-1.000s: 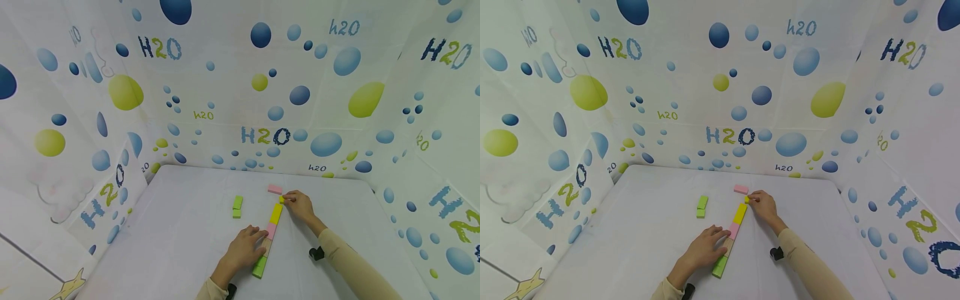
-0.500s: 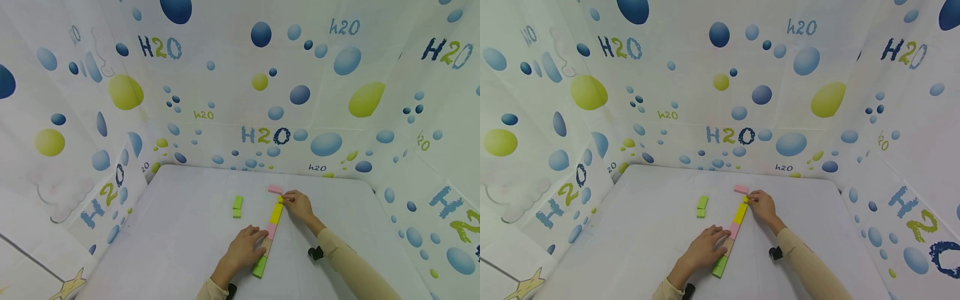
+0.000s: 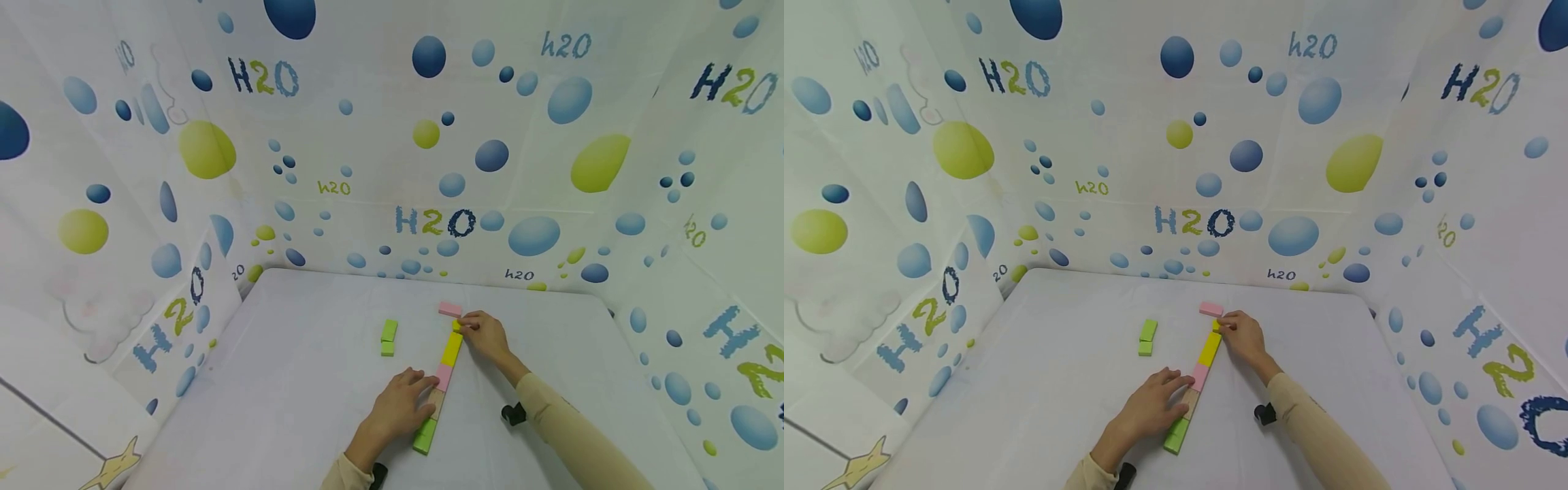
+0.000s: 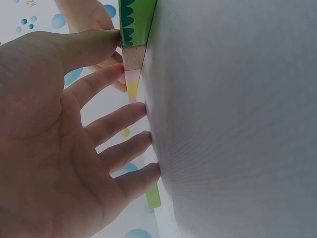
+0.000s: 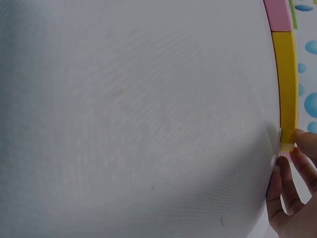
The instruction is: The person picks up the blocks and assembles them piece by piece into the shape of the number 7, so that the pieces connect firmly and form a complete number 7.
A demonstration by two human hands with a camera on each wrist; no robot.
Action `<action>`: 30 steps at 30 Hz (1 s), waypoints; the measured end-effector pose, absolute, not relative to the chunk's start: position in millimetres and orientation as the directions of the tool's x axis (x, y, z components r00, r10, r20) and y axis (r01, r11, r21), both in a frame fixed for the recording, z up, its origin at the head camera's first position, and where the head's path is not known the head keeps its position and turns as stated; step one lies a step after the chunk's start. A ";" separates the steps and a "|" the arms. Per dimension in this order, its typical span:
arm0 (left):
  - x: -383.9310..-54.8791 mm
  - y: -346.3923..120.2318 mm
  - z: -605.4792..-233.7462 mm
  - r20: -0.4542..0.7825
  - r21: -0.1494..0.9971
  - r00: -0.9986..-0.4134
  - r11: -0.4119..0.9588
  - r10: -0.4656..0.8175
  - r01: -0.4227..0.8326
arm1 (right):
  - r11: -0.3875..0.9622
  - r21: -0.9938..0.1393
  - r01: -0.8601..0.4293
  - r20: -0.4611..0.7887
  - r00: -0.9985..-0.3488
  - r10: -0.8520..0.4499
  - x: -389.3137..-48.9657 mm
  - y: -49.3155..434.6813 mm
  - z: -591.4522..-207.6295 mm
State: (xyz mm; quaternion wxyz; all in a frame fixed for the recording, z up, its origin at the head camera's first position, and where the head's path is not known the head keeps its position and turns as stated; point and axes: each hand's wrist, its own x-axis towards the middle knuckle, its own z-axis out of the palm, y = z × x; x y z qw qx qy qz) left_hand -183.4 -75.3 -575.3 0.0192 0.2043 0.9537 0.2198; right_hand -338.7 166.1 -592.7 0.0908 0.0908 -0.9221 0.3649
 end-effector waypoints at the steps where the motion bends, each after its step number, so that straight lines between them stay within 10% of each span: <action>1: -183.4 -75.2 -574.9 0.052 0.427 -0.916 0.821 0.397 0.380 | 0.718 -0.656 -0.234 0.234 -0.967 -0.101 -339.0 166.1 -593.0; 30: -183.2 -74.5 -574.7 0.047 0.420 -0.921 0.829 0.387 0.370 | 0.712 -0.674 -0.198 0.186 -0.978 -0.096 -336.2 162.5 -592.9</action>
